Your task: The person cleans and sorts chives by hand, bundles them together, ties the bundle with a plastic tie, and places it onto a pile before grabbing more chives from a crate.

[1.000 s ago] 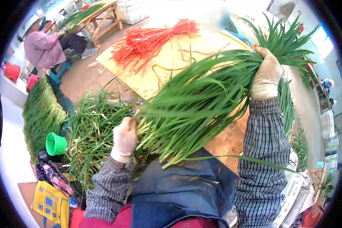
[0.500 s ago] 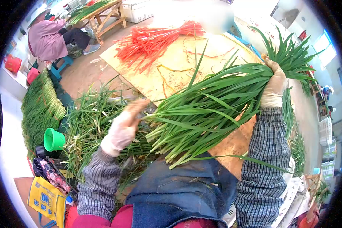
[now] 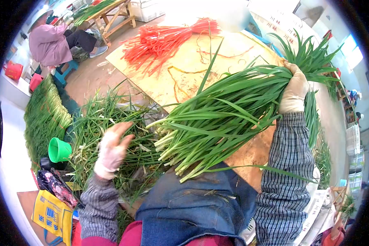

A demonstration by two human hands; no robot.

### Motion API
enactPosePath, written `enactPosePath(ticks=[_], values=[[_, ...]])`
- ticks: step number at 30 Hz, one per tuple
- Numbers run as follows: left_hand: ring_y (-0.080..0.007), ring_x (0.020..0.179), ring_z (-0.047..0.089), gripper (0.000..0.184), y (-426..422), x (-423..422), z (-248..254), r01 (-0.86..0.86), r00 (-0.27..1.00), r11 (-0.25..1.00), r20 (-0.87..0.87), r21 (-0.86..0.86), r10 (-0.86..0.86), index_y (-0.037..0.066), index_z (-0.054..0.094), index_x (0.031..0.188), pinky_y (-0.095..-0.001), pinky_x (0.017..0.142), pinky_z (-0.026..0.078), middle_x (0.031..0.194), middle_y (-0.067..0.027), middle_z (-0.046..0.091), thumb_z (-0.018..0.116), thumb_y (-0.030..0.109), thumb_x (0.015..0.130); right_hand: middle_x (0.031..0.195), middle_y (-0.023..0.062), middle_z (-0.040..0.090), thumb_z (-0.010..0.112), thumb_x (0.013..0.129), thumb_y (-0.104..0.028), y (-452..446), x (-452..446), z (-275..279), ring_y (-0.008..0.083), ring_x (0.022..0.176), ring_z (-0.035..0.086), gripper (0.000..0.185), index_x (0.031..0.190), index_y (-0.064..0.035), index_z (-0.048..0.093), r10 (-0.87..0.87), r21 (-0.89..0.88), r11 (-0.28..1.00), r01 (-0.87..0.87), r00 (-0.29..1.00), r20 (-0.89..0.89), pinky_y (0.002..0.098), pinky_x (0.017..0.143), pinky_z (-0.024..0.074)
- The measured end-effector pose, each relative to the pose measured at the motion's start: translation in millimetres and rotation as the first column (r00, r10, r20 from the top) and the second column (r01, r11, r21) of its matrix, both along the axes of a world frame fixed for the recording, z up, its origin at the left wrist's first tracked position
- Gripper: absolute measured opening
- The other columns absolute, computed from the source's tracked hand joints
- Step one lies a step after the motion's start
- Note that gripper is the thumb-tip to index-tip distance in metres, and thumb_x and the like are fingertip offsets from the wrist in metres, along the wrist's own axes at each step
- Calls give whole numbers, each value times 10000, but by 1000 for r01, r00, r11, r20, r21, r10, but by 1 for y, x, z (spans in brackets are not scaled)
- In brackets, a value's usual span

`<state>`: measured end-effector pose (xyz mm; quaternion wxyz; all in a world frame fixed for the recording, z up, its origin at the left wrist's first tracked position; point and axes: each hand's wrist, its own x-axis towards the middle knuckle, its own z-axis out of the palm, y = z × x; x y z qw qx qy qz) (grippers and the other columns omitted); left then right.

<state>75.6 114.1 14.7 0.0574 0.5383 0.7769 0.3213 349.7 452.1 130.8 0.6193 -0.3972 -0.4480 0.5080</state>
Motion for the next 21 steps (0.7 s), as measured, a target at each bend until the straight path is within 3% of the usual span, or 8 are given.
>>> enactPosePath(ticks=[4, 10, 12, 14, 16, 18, 20, 21], values=[[-304, 864, 579, 283, 69, 35, 0, 146, 984, 978, 76, 150, -159, 4, 598, 989, -371, 788, 451, 919, -167, 613, 631, 200, 787, 760, 101, 624, 612, 711, -22, 0, 3, 1, 175, 596, 592, 149, 830, 61, 645, -31, 49, 998, 30, 999, 19, 268, 564, 505], [-231, 673, 622, 22, 19, -8, -38, -44, 993, 948, 122, 315, 6, 16, 615, 800, -316, 612, 509, 724, -122, 630, 602, 18, 782, 728, 89, 611, 626, 691, -5, 5, 2, -6, 173, 578, 581, 81, 759, 40, 622, -77, -21, 997, 78, 995, 64, 282, 529, 488], [-204, 674, 577, 34, -39, -55, -48, -303, 931, 951, -193, 59, 308, 40, 619, 780, -321, 605, 482, 710, -96, 585, 586, 33, 781, 751, 85, 638, 555, 764, -87, 19, 7, -15, 180, 633, 593, 167, 854, 26, 638, -98, -70, 992, 107, 988, 121, 261, 617, 487], [-197, 721, 542, 42, -80, -81, -50, -648, 622, 697, -741, -307, 252, 49, 599, 772, -347, 636, 460, 740, -85, 555, 631, 59, 747, 752, 84, 639, 556, 760, -89, 31, 12, -24, 183, 635, 595, 156, 839, 20, 637, -150, -85, 983, 161, 981, 125, 262, 618, 488], [-203, 772, 528, 110, -69, -50, -25, -372, 711, 927, -654, -39, 258, 60, 593, 776, -380, 669, 447, 781, -86, 552, 681, 103, 727, 725, 106, 607, 645, 636, 19, 41, 16, -30, 196, 548, 578, 155, 765, 84, 587, -159, -72, 985, 160, 987, 20, 302, 515, 499], [-235, 752, 572, 115, -28, 2, -7, -58, 969, 979, -225, 195, 102, 75, 651, 859, -342, 688, 456, 795, -86, 618, 671, 134, 761, 725, 106, 606, 639, 643, 19, 43, 15, -30, 195, 544, 577, 155, 774, 85, 586, -124, -88, 989, 122, 992, -16, 299, 511, 498], [-246, 764, 600, 157, 9, 46, 8, 107, 965, 974, 216, 201, -150, 50, 650, 924, -327, 712, 477, 838, -116, 644, 646, 119, 783, 734, 102, 605, 626, 659, 19, 24, 8, -17, 188, 546, 575, 141, 780, 81, 586, -149, -42, 988, 150, 988, 34, 297, 506, 495], [-272, 745, 603, 196, 26, 60, 14, 158, 972, 981, 158, 110, -174, 20, 637, 930, -335, 697, 481, 826, -138, 638, 659, 122, 765, 735, 100, 604, 624, 663, 18, 22, 8, -16, 186, 545, 573, 136, 778, 79, 586, -166, -33, 985, 167, 986, 30, 299, 507, 495]])
